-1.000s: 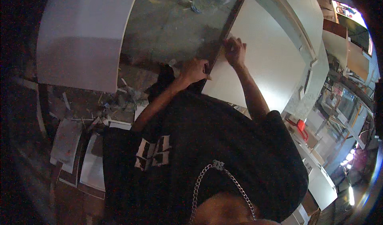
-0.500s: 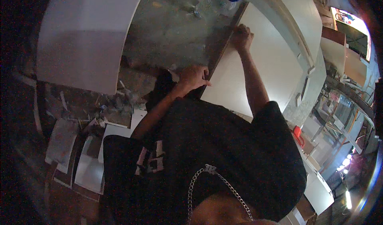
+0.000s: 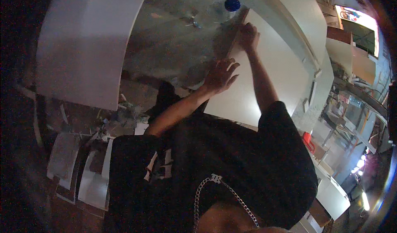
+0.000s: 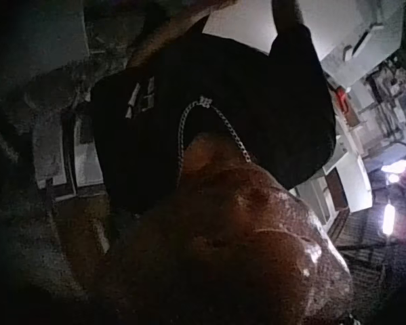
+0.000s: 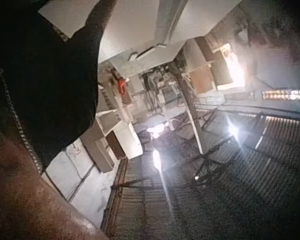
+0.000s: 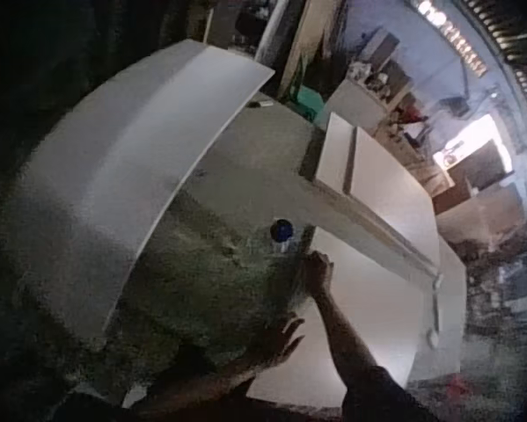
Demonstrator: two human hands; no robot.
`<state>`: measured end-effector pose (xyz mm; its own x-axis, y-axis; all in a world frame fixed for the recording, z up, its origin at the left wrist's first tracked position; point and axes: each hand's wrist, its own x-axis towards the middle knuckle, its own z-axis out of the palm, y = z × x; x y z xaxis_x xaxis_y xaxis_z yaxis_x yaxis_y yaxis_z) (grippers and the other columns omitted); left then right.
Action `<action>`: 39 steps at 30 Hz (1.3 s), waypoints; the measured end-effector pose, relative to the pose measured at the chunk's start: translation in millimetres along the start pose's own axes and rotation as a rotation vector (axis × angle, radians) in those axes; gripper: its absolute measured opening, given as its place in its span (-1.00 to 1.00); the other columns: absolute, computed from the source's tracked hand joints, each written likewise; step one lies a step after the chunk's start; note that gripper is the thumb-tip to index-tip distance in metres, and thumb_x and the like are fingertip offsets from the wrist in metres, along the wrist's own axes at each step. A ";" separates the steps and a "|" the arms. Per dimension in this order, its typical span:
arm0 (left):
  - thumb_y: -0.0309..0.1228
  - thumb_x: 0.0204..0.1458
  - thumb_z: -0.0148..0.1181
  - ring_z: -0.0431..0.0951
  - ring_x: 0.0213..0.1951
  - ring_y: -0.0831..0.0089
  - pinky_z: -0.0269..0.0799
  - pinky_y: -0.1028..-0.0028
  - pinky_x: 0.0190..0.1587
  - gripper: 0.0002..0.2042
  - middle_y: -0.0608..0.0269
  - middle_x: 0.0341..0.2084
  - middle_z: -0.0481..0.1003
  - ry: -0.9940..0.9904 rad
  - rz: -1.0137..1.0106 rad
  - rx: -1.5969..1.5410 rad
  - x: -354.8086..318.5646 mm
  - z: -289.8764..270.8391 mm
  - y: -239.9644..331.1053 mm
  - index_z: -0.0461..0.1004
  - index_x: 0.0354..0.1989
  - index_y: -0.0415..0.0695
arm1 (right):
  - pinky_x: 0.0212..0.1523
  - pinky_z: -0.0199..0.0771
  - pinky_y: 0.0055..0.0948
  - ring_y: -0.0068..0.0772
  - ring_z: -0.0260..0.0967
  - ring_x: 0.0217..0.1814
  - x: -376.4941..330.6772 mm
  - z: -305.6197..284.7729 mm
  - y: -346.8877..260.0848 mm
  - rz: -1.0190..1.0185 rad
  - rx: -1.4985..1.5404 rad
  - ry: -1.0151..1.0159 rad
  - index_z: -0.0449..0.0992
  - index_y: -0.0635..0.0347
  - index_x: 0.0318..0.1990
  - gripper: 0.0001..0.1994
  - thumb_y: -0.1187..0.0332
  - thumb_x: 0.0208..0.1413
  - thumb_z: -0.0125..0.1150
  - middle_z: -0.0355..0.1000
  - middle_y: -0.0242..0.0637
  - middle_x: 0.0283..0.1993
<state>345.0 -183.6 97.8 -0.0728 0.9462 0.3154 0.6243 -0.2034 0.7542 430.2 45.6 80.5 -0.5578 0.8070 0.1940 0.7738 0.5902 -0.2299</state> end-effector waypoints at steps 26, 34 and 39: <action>-0.32 -0.14 0.40 0.34 0.07 0.05 0.30 0.09 0.12 -0.63 0.10 -0.02 0.35 -0.011 -0.059 -0.172 13.9 1.2 -2.1 0.44 -0.16 -0.12 | -0.20 0.17 -0.15 -0.18 0.34 -0.16 7.4 4.0 30.2 -0.024 -0.064 -0.047 0.47 0.02 -0.34 -0.94 0.34 0.02 0.10 0.43 -0.31 -0.31; -0.33 -0.14 0.40 0.32 0.12 0.06 0.27 0.11 0.17 -0.64 0.09 -0.01 0.35 0.116 -0.080 -0.154 -7.1 17.1 -10.4 0.43 -0.17 -0.11 | -0.15 0.26 -0.19 -0.12 0.35 -0.25 -70.3 14.3 -6.0 -0.160 0.125 0.051 0.49 0.05 -0.41 -0.97 0.42 -0.05 0.19 0.38 -0.30 -0.39; -0.30 -0.12 0.38 0.31 0.12 0.05 0.26 0.09 0.18 -0.64 0.07 -0.01 0.36 0.040 -0.080 -0.158 -0.1 12.9 -7.3 0.44 -0.16 -0.12 | -0.15 0.26 -0.17 -0.13 0.35 -0.25 -6.8 -2.0 7.9 -0.079 -0.034 0.003 0.51 0.05 -0.36 -0.97 0.39 0.03 0.18 0.40 -0.29 -0.38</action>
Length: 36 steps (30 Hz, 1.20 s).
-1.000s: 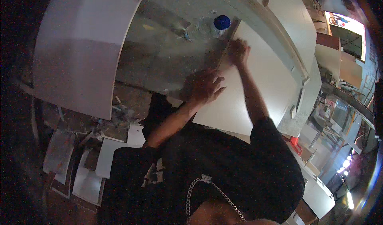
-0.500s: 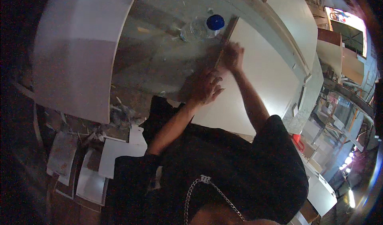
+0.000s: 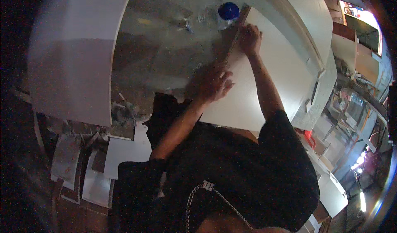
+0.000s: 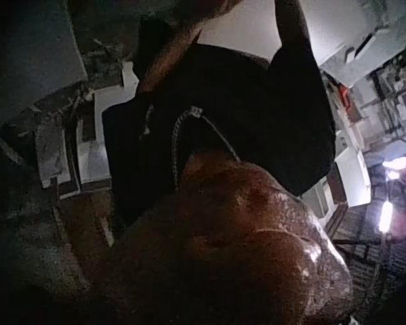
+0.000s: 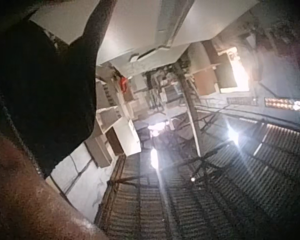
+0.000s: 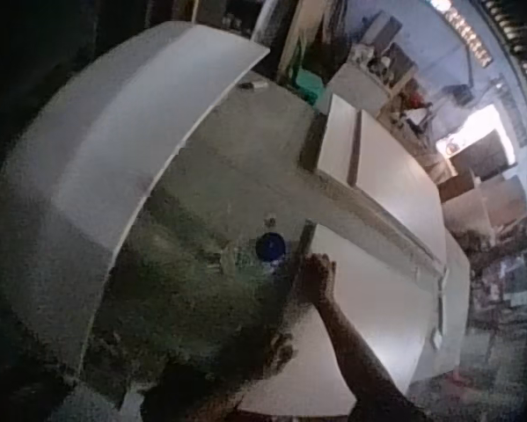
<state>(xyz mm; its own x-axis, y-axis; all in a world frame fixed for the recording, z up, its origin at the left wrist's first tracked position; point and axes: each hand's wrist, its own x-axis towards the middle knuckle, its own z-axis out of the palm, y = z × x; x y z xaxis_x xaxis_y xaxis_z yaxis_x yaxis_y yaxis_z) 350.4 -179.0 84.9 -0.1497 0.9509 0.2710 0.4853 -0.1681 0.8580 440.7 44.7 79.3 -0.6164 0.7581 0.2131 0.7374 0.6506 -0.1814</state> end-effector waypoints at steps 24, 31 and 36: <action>-0.34 -0.14 0.37 0.34 0.08 0.05 0.27 0.12 0.14 -0.65 0.07 0.00 0.35 0.056 0.008 0.123 0.3 -10.7 4.9 0.41 -0.17 -0.10 | -0.02 0.15 -0.07 -0.14 0.32 -0.04 -90.4 21.8 -9.6 -0.035 0.112 -0.127 0.51 0.01 -0.16 -0.78 0.28 0.01 0.14 0.45 -0.30 -0.20; -0.35 -0.18 0.39 0.35 0.07 0.07 0.26 0.12 0.14 -0.64 0.09 0.00 0.35 -0.019 0.021 0.009 8.1 0.3 2.4 0.41 -0.19 -0.08 | -0.37 0.20 -0.11 0.00 0.29 -0.38 77.5 16.8 70.5 0.061 0.258 0.115 0.36 0.15 -0.48 -0.86 0.32 -0.02 0.14 0.31 -0.15 -0.53; -0.34 -0.18 0.41 0.35 0.07 0.07 0.24 0.11 0.17 -0.63 0.10 -0.03 0.35 -0.056 -0.087 0.049 3.9 -17.5 6.0 0.40 -0.19 -0.06 | -0.18 0.14 -0.18 -0.14 0.31 -0.24 -16.1 31.6 20.4 -0.024 0.310 -0.010 0.42 0.01 -0.44 -0.92 0.32 -0.02 0.20 0.35 -0.31 -0.47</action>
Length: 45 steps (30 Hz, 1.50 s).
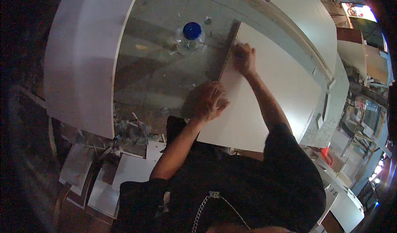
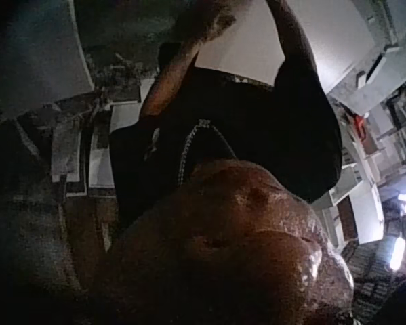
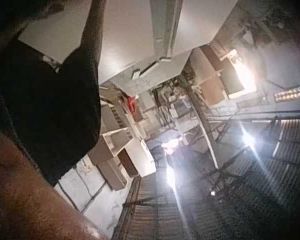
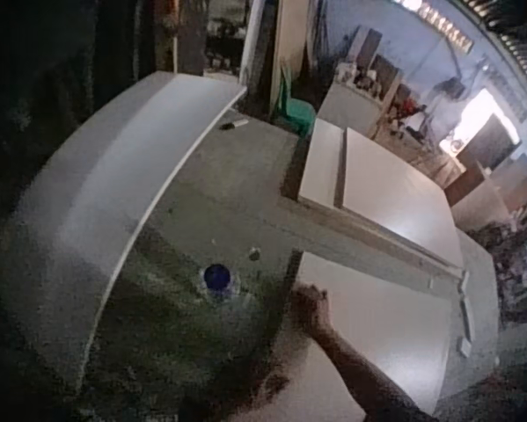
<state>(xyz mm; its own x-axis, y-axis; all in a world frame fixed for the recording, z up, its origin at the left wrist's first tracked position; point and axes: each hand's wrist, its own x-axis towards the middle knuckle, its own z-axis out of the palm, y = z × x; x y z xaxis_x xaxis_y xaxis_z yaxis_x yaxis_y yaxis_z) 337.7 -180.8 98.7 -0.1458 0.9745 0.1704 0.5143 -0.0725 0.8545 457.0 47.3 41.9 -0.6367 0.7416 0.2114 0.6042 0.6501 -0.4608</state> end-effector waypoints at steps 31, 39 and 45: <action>-0.22 -0.14 0.40 0.31 0.12 0.01 0.30 0.12 0.15 -0.58 0.07 0.04 0.32 -0.026 0.017 0.041 -0.5 16.7 -4.5 0.41 -0.14 -0.10 | -0.17 0.23 -0.13 -0.16 0.36 -0.15 47.9 -26.7 20.2 0.136 -0.066 0.007 0.54 -0.02 -0.21 -0.79 0.36 -0.08 0.19 0.47 -0.27 -0.26; -0.20 -0.13 0.40 0.38 0.05 0.01 0.36 0.12 0.07 -0.58 0.07 0.03 0.34 0.099 0.093 0.129 -7.8 18.0 -7.7 0.41 -0.14 -0.08 | 0.04 0.16 -0.11 -0.20 0.31 0.11 -22.6 -14.0 -21.8 -0.098 -0.178 -0.162 0.53 -0.02 -0.15 -0.73 0.33 -0.08 0.28 0.45 -0.35 -0.04; -0.14 -0.16 0.44 0.35 0.07 0.06 0.30 0.14 0.10 -0.45 0.08 0.00 0.34 0.146 -0.051 0.128 15.4 -18.1 14.7 0.37 -0.04 -0.12 | -0.23 0.35 -0.32 -0.21 0.44 -0.31 81.4 -45.9 -6.5 0.395 0.248 0.193 0.49 0.14 -0.33 -0.84 0.26 0.13 0.23 0.49 -0.29 -0.38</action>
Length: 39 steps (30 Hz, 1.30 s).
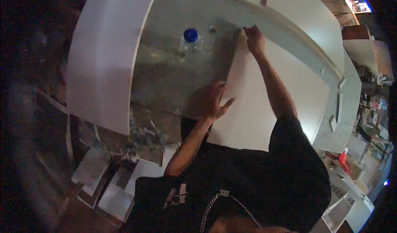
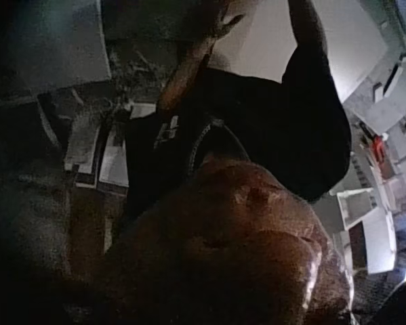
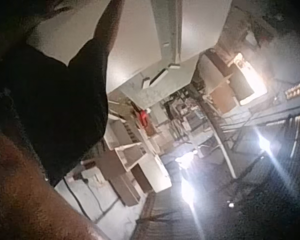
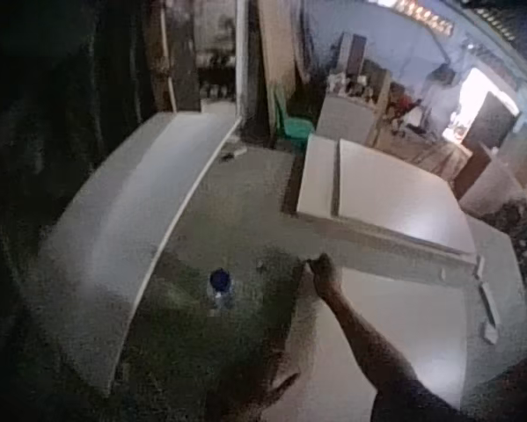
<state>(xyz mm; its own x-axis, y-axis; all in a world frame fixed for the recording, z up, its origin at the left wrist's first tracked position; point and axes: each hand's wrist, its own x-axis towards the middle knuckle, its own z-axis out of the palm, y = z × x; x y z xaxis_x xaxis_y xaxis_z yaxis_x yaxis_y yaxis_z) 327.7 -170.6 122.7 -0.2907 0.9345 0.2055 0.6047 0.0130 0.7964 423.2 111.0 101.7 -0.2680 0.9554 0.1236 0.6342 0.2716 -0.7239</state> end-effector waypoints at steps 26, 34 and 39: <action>-0.37 -0.31 0.48 0.51 0.01 0.06 0.47 0.11 -0.05 -0.31 0.00 -0.12 0.52 -0.658 0.207 0.879 238.4 -7.4 -42.8 0.32 0.11 -0.05 | 0.07 0.42 -0.24 -0.12 0.44 0.07 -55.1 -44.1 58.0 -0.223 -0.067 0.128 0.51 0.23 -0.07 -0.75 0.49 0.07 0.11 0.52 -0.16 -0.04; -0.26 -0.33 0.49 0.50 0.01 0.05 0.46 0.16 0.01 -0.29 0.04 -0.06 0.50 -0.305 0.030 0.486 182.6 -44.3 -71.9 0.33 0.10 -0.07 | 0.41 -0.03 -0.12 -0.01 -0.04 0.46 -131.8 8.9 13.8 -0.630 -0.209 -0.335 0.21 0.15 0.30 -0.47 0.27 0.17 0.01 0.03 -0.09 0.44; -0.20 -0.35 0.52 0.55 -0.10 0.05 0.46 0.21 -0.07 -0.34 0.05 -0.14 0.53 0.045 0.006 0.246 193.6 -57.9 -46.6 0.37 -0.01 -0.10 | 0.43 -0.12 -0.11 -0.06 -0.06 0.48 -33.0 -15.5 90.8 -0.386 -0.478 -0.060 0.13 0.14 0.35 -0.42 0.19 0.19 0.00 0.01 -0.06 0.44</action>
<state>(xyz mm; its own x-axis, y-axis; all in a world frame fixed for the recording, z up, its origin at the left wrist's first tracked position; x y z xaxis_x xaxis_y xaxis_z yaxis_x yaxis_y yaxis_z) 200.3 -11.0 158.3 -0.3159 0.9182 0.2388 0.7669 0.0990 0.6341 500.9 105.9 42.4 -0.5744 0.7737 0.2674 0.7347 0.6313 -0.2485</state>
